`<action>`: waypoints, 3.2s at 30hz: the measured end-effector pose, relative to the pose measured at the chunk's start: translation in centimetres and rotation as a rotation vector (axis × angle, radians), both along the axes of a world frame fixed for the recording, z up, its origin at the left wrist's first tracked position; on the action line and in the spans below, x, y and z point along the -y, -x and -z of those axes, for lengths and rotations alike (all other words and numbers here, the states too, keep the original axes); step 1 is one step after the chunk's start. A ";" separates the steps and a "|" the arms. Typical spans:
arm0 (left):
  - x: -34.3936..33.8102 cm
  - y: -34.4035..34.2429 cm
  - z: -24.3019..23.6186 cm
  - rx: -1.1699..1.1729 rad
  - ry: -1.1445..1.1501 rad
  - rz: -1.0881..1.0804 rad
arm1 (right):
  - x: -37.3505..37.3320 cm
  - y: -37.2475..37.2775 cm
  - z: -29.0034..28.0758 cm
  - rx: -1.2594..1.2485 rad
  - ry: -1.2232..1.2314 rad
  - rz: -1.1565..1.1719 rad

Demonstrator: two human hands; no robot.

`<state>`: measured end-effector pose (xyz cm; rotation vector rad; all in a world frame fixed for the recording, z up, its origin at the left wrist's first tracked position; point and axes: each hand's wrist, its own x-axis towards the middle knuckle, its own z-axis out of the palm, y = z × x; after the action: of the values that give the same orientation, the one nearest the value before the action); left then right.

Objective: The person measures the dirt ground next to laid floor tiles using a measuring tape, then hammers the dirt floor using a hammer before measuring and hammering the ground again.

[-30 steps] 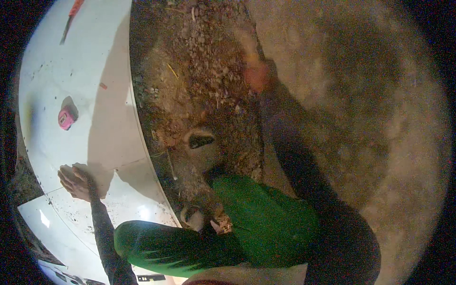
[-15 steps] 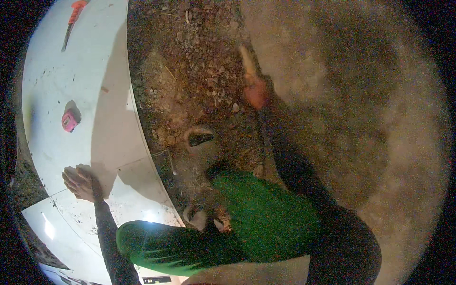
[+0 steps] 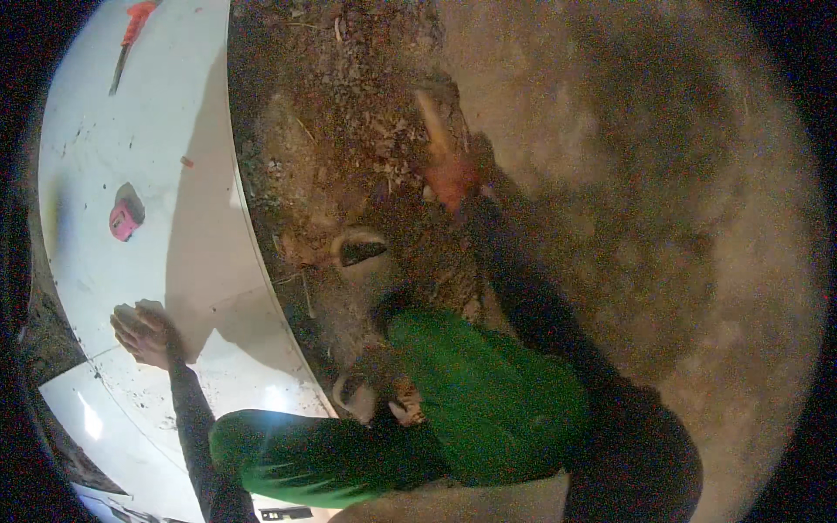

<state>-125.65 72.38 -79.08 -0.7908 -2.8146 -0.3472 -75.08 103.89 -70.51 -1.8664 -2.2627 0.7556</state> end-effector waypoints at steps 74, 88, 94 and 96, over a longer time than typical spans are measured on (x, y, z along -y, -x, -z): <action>0.7 1.1 0.8 0.013 -0.045 0.022 | -6.4 -0.5 1.5 0.200 -0.226 -0.353; -0.5 0.3 -0.8 0.007 -0.013 0.029 | -6.0 -0.8 3.3 0.018 -0.008 -0.193; 2.2 1.8 -0.9 -0.038 0.013 0.063 | 0.1 10.6 0.5 0.159 -0.168 -0.398; 2.5 1.9 -0.8 -0.038 0.011 0.052 | 0.1 11.1 0.1 0.209 -0.304 -0.681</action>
<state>-127.58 69.92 -78.30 -0.8645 -2.7670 -0.3208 -86.17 103.82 -70.60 -1.0750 -2.9749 0.2414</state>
